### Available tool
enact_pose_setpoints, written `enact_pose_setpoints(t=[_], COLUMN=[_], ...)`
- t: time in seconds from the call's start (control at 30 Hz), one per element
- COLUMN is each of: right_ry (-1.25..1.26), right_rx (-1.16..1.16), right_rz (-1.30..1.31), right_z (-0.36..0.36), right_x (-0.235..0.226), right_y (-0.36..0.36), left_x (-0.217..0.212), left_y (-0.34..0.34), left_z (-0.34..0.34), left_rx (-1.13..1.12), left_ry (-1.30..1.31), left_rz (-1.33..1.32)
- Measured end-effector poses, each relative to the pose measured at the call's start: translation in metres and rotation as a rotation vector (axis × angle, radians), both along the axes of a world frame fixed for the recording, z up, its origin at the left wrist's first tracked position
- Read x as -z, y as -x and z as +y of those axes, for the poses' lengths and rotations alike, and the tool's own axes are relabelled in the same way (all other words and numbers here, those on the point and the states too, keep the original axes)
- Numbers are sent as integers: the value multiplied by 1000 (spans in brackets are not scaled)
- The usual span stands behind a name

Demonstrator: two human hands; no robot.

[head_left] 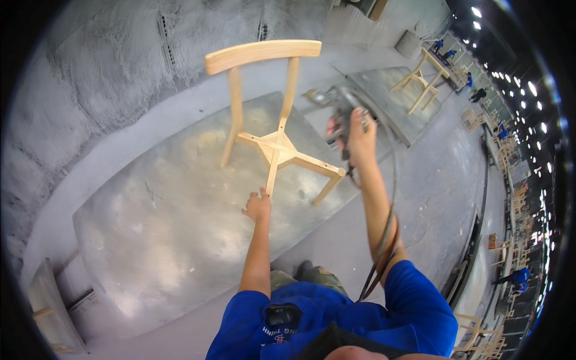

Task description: The person uses a handheld spray gun to apply a light-colored finish to a wooden chair frame. They repeatedly reposition the chair on a metal platform to coat different sides, including legs, seat, and backrest, then move to a second chair and repeat the process.

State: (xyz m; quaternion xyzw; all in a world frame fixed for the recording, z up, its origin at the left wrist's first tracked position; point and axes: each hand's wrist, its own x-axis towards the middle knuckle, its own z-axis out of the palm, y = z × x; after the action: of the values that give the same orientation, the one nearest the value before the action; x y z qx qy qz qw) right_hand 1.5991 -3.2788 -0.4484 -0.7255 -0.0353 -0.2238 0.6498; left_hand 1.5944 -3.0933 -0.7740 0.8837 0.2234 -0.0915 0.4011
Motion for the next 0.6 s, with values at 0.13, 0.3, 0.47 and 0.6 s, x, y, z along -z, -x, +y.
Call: enact_pose_setpoints(t=[0.13, 0.3, 0.47, 0.6], right_ry=[-226, 118, 317, 464], right_rx=[-143, 112, 457, 750], right_rz=[40, 185, -40, -302], right_z=[7, -69, -151, -190], right_x=[26, 20, -63, -156], right_y=[44, 101, 173, 267], left_x=[14, 15, -46, -108], left_y=[32, 162, 293, 377], left_z=[0, -13, -97, -148], left_rx=[-233, 77, 1232, 2007], left_ry=[22, 487, 745, 1009], left_rz=[-562, -416, -373, -311])
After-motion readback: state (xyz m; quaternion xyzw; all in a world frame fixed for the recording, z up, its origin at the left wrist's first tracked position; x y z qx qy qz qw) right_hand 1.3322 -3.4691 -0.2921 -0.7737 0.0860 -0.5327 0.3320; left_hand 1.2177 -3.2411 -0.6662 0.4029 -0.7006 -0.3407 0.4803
